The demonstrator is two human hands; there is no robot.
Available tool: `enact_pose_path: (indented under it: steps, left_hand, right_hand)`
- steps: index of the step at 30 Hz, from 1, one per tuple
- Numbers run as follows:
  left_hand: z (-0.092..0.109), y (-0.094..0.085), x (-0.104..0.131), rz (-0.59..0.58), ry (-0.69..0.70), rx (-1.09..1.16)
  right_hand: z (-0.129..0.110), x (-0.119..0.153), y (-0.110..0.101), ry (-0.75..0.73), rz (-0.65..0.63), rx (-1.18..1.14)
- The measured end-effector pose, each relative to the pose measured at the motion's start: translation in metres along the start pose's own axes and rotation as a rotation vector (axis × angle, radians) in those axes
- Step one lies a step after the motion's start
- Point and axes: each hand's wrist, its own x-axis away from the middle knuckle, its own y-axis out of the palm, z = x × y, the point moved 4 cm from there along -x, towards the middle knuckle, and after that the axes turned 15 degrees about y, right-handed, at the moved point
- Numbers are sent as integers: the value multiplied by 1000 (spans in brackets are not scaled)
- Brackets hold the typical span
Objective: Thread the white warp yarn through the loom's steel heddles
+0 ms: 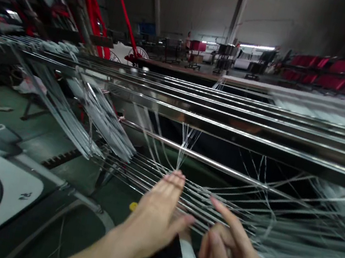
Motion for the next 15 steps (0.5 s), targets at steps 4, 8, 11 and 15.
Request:
enact_pose_path:
  steps: [4,8,11,15]
  left_hand:
    - [36,6,-19,1,113,58]
    - [-52,-7,24,54,-51,-175]
    - [-112,-21,55,82,-181,-281]
    - [-75,-16,40,-3,-192,-127]
  right_hand:
    - [9,-27,-29,78,108,-237]
    - [28,-19,-89,84,375,-322]
    - [33,-11,-86,107,311,-249]
    - [24,-16,-41,46,167,-83]
